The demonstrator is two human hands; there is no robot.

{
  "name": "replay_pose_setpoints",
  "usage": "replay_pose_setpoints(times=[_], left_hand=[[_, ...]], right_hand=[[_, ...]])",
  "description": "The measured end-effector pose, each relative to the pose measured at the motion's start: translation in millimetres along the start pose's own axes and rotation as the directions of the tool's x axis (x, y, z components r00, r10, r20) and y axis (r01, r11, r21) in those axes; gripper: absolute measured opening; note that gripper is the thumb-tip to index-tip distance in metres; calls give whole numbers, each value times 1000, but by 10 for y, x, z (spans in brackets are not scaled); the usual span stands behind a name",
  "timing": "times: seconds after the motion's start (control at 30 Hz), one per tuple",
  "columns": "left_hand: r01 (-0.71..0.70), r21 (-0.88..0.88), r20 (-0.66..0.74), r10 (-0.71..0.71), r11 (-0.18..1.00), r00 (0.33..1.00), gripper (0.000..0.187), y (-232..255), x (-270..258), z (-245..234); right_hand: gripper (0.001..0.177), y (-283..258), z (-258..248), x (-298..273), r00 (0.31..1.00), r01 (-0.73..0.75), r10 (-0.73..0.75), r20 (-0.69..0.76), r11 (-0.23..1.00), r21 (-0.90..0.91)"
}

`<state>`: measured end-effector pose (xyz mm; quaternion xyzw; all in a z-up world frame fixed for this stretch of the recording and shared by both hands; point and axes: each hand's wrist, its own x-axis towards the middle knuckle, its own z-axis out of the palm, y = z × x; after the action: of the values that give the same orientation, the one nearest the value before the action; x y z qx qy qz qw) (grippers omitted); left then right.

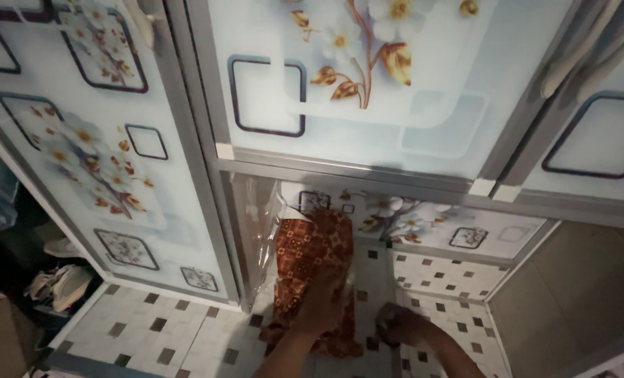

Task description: The person wraps a small object with red patterned paper inside a clear plastic bag. They fold the paper around the item, smooth the edges, and adjust the bag to enclose the wrapped package.

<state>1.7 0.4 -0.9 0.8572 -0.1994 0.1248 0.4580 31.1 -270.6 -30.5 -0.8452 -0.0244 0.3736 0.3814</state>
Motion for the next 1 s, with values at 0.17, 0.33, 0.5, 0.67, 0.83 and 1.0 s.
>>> replay_pose_setpoints(times=[0.17,0.33,0.5,0.67,0.83,1.0], left_hand=[[-25,-51,22,26,998,999,49,-24,8,39],[-107,-100,-45,103,989,994,55,-136,-3,157],[2,-155,-6,-3,988,1000,49,-181,-2,191],[-6,-205,-10,4,979,1000,49,57,-18,69],[65,-314,57,-49,947,997,46,341,-3,-116],[316,-192,70,-308,929,949,27,422,12,-207]], right_hand=[[26,-165,149,-248,987,162,-163,2,985,53],[27,-279,236,-296,963,266,-269,-31,960,-88],[25,-336,252,-289,973,229,-229,-21,972,49],[22,-238,223,-192,985,154,-158,-63,986,-56],[16,-10,267,-21,740,509,-653,-162,700,-501],[34,-135,429,-104,898,-192,61,-436,945,-264]])
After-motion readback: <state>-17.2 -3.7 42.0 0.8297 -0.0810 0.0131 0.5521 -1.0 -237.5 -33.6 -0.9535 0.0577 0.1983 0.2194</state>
